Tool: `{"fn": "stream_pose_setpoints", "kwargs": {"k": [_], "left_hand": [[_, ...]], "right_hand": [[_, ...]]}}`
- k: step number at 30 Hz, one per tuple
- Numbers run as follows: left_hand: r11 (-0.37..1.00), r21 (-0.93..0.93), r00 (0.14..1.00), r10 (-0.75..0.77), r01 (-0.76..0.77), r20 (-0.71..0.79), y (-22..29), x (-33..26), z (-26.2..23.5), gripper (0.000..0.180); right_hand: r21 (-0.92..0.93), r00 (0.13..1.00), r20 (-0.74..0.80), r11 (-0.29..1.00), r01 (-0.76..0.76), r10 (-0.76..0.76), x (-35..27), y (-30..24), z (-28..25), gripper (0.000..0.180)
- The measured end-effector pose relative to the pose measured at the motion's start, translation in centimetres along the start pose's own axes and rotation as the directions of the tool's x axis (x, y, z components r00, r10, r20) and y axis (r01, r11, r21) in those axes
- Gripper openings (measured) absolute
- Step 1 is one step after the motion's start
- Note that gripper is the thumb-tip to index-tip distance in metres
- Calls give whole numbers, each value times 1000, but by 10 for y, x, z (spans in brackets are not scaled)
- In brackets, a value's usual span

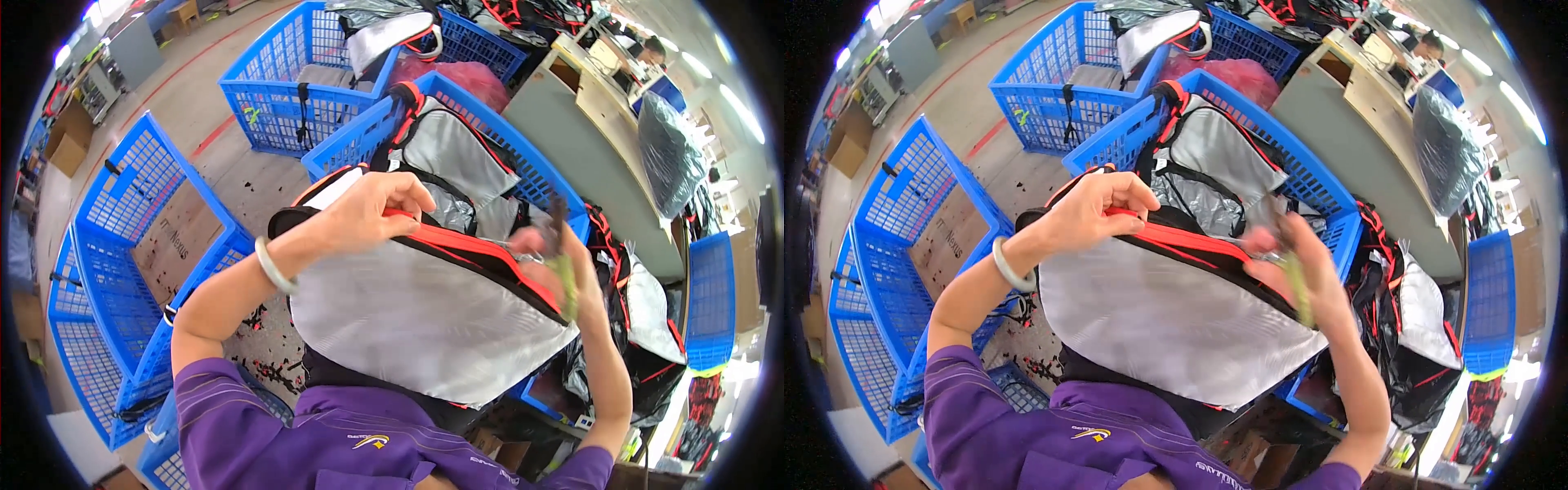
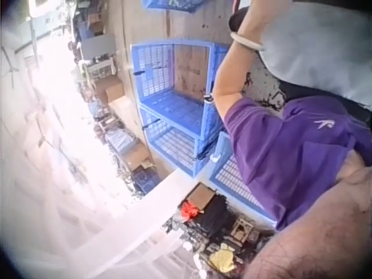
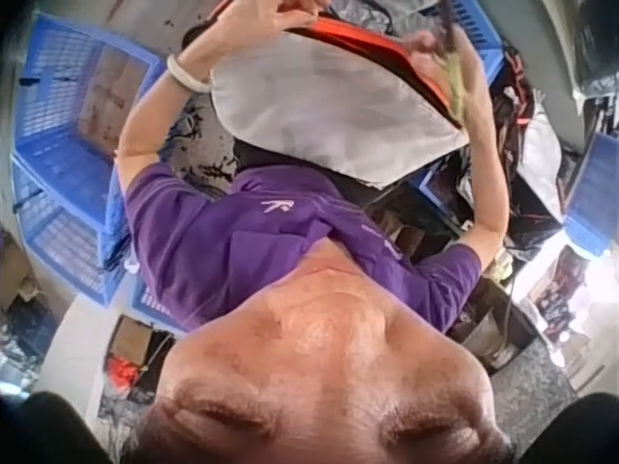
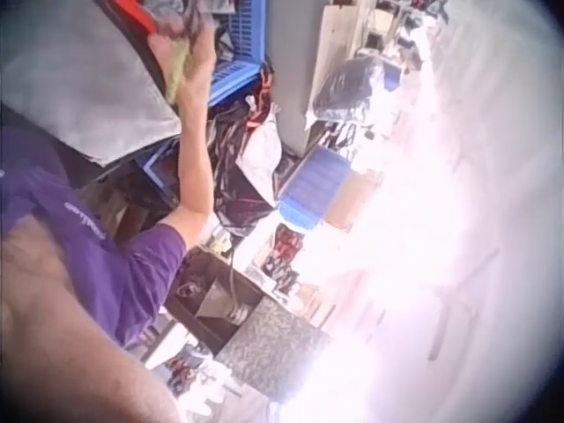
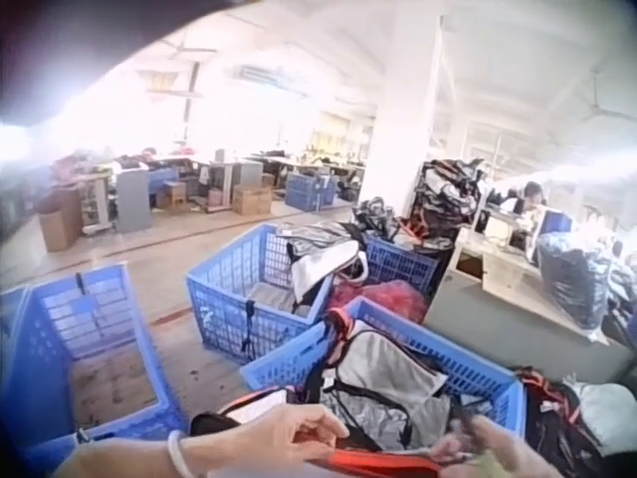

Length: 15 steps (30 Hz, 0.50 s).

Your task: Trimming excess material and loose threads from sports bags using scissors.

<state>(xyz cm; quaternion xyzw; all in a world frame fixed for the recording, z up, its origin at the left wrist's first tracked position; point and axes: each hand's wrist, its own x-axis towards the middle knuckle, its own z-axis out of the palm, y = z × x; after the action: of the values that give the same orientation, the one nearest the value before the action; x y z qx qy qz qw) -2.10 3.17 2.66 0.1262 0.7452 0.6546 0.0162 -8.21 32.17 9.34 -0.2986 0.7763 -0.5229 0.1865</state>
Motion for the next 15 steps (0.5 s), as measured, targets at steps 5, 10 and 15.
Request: {"fn": "stream_pose_setpoints", "kwargs": {"k": [5, 10, 15], "left_hand": [[998, -53, 998, 40, -42, -45, 6, -8, -2, 28], [738, 610, 947, 315, -287, 64, -29, -16, -53, 18], [921, 356, 984, 175, -156, -21, -44, -25, -51, 18]], "right_hand": [[-256, 968, 248, 963, 85, -20, 66, 8, 62, 33], [-292, 983, 181, 955, 48, 6, 78, 3, 81, 27], [-177, 977, 199, 984, -36, 72, 91, 3, 84, 27]]}}
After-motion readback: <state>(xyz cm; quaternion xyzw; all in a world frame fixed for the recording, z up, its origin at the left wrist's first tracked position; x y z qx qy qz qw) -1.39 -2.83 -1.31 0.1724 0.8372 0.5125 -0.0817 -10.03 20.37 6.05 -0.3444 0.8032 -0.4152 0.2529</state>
